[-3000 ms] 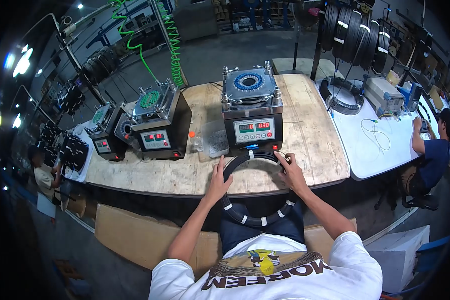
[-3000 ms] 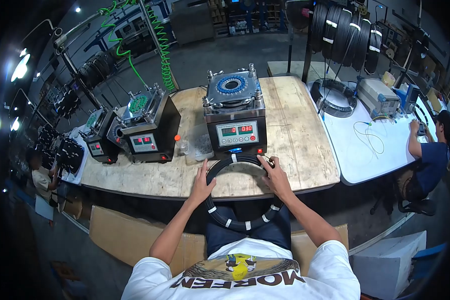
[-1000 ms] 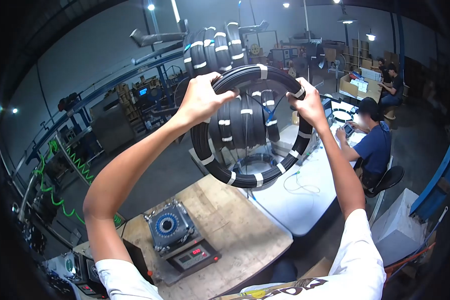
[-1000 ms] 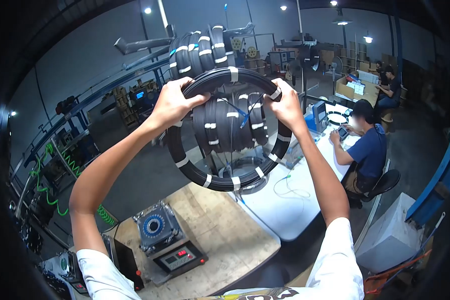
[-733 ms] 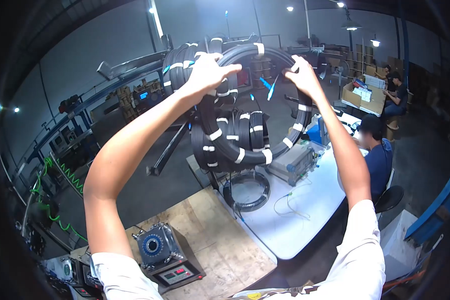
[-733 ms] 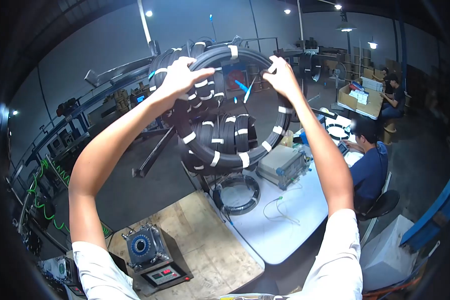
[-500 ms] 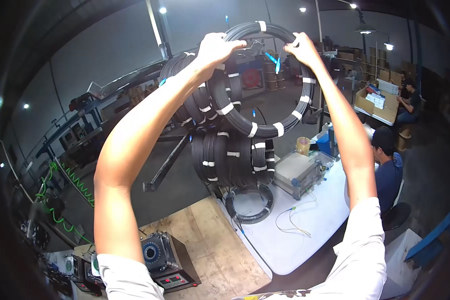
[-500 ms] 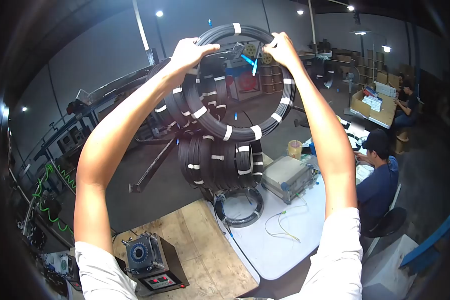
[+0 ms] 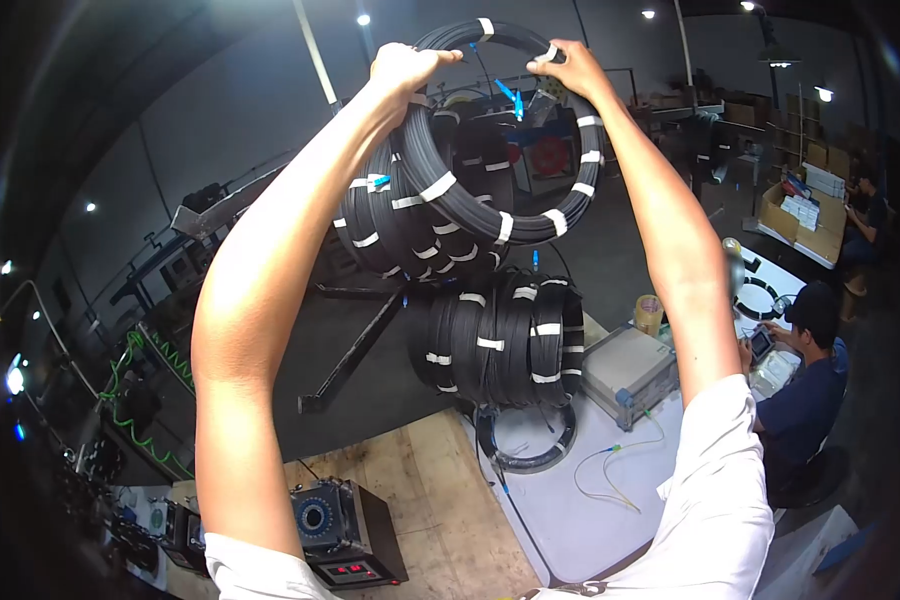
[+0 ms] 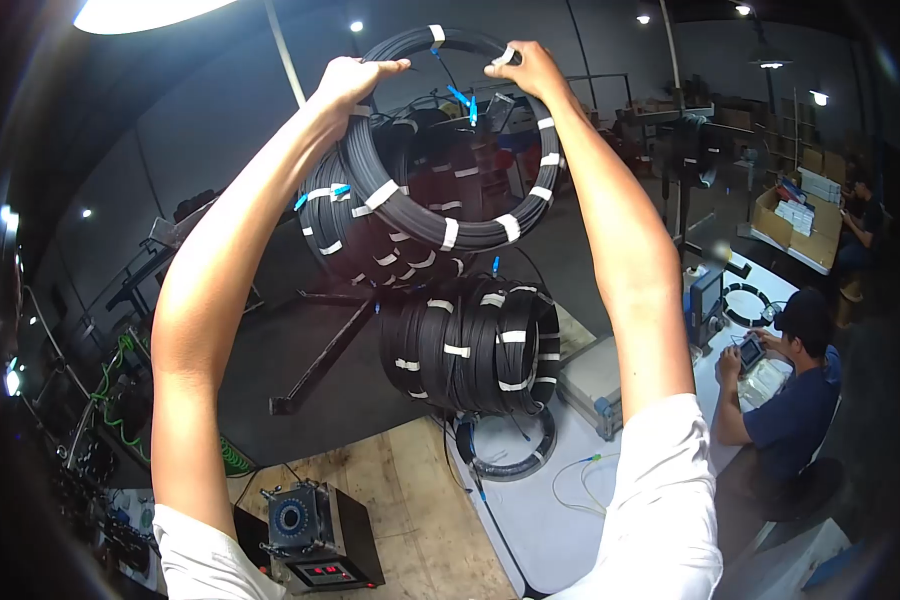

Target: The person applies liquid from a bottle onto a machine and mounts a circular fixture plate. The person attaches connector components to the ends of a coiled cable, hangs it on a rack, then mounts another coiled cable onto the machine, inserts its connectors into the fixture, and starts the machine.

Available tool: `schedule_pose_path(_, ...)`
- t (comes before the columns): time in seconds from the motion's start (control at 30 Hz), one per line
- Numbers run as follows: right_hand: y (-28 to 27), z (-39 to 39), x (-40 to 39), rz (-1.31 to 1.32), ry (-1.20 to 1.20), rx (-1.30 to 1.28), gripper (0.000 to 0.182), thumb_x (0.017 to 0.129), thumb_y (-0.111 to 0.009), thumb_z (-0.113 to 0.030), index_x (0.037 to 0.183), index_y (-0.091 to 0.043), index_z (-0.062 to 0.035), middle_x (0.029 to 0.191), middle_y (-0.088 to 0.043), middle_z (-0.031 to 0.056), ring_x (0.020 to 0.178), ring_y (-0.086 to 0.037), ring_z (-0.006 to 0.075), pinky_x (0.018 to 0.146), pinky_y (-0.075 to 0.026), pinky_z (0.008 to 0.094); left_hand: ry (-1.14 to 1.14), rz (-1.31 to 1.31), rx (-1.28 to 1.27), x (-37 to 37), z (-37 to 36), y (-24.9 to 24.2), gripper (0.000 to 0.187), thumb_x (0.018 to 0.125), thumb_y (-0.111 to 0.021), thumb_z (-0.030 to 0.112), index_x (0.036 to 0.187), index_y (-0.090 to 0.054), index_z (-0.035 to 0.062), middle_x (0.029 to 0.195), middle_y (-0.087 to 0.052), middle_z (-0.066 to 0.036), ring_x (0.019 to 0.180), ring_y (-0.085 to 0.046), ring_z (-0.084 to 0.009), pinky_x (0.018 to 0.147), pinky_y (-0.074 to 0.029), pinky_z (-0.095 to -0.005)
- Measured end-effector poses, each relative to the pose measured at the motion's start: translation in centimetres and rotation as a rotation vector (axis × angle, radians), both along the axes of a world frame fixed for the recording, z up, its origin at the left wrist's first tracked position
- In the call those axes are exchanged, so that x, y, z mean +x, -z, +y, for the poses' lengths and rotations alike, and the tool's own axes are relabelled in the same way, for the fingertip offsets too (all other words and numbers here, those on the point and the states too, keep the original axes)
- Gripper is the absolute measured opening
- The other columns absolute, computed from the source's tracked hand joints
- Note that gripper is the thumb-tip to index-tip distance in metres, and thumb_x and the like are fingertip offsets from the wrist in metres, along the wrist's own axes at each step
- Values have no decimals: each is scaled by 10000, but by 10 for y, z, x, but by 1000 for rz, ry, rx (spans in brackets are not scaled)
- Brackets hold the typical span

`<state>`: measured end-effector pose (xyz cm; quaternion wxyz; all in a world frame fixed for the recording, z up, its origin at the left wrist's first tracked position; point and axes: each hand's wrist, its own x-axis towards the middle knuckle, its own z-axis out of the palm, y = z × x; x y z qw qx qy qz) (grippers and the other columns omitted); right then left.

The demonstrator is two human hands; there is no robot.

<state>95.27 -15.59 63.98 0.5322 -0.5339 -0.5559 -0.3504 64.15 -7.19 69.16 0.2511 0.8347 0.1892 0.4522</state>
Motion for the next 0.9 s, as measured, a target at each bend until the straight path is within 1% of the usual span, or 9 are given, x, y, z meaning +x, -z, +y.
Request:
schedule_pose_path(0.2, 7, 16, 9, 117, -256, -253, 577, 782, -857, -598, 881, -748, -41, 829, -720, 48, 806, -654, 167, 781, -514, 355, -69, 141, -3, -8, -4, -8, 762, 780, -887, 477, 1243, -676, -91, 1315, -636, -292, 1271, -589, -392, 1044, -487, -489)
schedule_pose_path(0.4, -8, 26, 1, 323, 50, -606, 938, 737, -650, -899, 954, -775, 5, 997, -763, 170, 971, -713, 281, 912, -520, 468, -98, 115, -30, 14, 3, 1, 787, 783, -892, 471, 1227, -666, -138, 1358, -598, -335, 1304, -568, -424, 1032, -488, -464)
schedule_pose_path(0.43, -1, 33, -1, 288, 77, -573, 1201, 694, -530, -998, 1242, -713, 55, 1294, -663, 299, 1258, -621, 406, 1023, -490, 554, -130, 100, -50, 20, 9, 4, 708, 781, -893, 480, 1146, -714, -101, 1249, -676, -287, 1203, -648, -379, 988, -517, -451)
schedule_pose_path(0.53, 9, 27, -16, 400, -4, -570, 1332, 685, -467, -1028, 1532, -476, 0, 1576, -404, 323, 1478, -388, 459, 1108, -432, 619, -284, 122, 57, 23, 3, 22, 617, 785, -888, 491, 1025, -753, -61, 1068, -747, -215, 1024, -729, -323, 901, -559, -436)
schedule_pose_path(0.57, 13, 14, -25, 518, -156, -647, 1354, 674, -431, -1048, 1636, -296, -104, 1696, -213, 232, 1577, -108, 459, 1138, -337, 717, -311, 149, 90, 23, -4, 28, 579, 789, -882, 504, 940, -761, -42, 922, -767, -167, 863, -759, -285, 813, -588, -408)
schedule_pose_path(0.67, 16, 13, -30, 574, -208, -624, 1305, 696, -398, -1046, 1602, -391, -107, 1664, -303, 227, 1565, -154, 470, 1136, -337, 729, -435, 247, 212, 22, -24, 47, 567, 787, -872, 535, 864, -753, -13, 853, -771, -148, 719, -764, -255, 726, -602, -375)
schedule_pose_path(0.8, 22, 14, -31, 571, -344, -548, 1121, 814, -365, -973, 1548, -491, -135, 1548, -486, 208, 1402, -481, 372, 990, -508, 542, -474, 203, 293, 32, -15, 63, 526, 806, -856, 536, 775, -744, 23, 701, -747, -90, 651, -749, -235, 718, -585, -393)
schedule_pose_path(0.87, 26, 13, -24, 609, -465, -516, 1038, 859, -360, -939, 1471, -597, -134, 1473, -566, 191, 1295, -587, 298, 907, -535, 445, -464, 216, 202, 34, -13, 63, 499, 806, -861, 509, 823, -749, 23, 818, -757, -124, 744, -760, -243, 749, -584, -397)
schedule_pose_path(0.9, 36, 12, -34, 690, -498, -348, 915, 943, -382, -851, 1408, -647, -109, 1297, -681, 106, 1124, -633, 184, 871, -482, 339, -460, 221, 155, 35, -11, 64, 488, 806, -864, 496, 847, -752, 23, 876, -762, -141, 791, -766, -247, 765, -583, -399)
